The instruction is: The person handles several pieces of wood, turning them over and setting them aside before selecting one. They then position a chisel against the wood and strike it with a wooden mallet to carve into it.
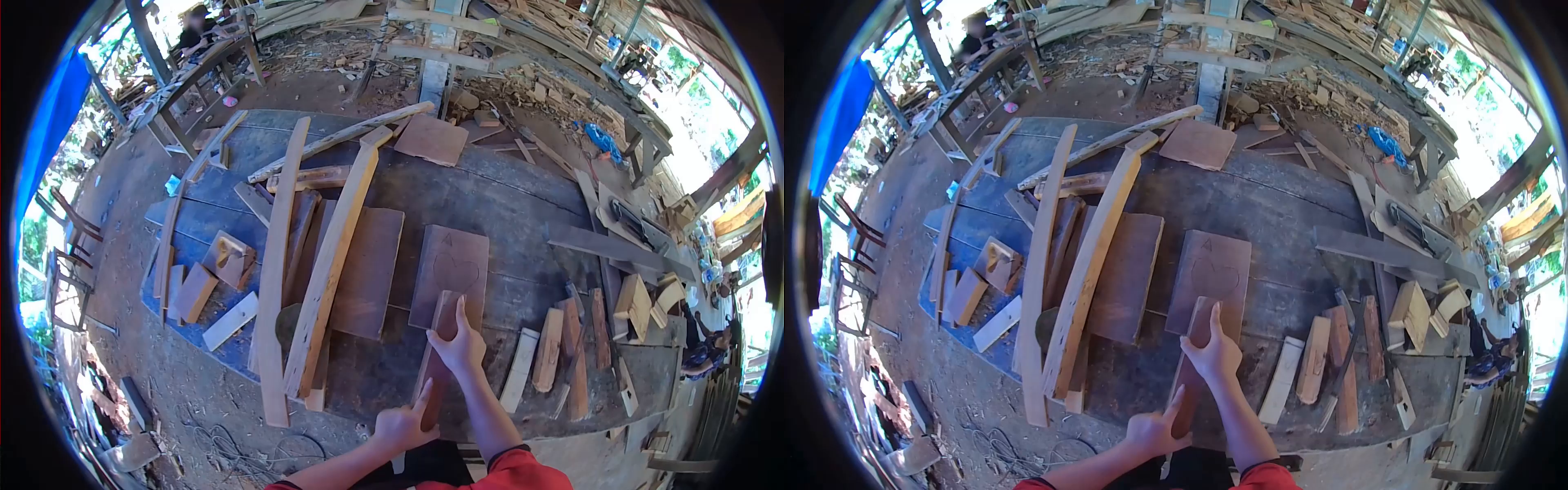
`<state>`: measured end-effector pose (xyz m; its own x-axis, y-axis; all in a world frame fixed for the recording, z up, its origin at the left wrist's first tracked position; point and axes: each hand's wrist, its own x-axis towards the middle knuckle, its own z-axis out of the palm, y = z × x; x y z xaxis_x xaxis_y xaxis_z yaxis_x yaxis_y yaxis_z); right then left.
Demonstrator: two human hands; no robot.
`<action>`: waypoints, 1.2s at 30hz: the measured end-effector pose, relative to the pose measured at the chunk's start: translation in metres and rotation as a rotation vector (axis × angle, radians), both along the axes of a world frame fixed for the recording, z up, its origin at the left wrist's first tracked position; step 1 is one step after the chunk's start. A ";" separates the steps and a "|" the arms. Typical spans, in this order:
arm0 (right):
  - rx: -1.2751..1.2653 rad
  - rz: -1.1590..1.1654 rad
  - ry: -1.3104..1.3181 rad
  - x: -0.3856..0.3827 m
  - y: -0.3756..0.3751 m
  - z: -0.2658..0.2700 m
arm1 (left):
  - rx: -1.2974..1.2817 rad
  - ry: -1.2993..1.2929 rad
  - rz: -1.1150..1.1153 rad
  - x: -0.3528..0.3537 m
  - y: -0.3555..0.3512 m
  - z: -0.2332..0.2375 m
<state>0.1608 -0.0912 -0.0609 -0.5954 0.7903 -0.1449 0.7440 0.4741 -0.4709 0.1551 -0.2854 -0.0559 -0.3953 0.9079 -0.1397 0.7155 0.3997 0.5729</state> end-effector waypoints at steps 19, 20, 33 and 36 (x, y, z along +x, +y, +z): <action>0.162 -0.075 0.064 -0.159 0.197 0.048 | -0.122 0.317 -0.038 -0.152 0.193 0.050; 0.145 -0.040 0.059 -0.139 0.169 0.045 | -0.071 0.304 -0.027 -0.131 0.167 0.043; 0.058 0.147 0.055 0.010 -0.056 -0.009 | -0.113 0.023 -0.001 0.021 -0.050 -0.012; 0.118 0.113 -0.039 -0.017 -0.023 -0.012 | -0.123 0.057 -0.009 -0.004 -0.016 -0.012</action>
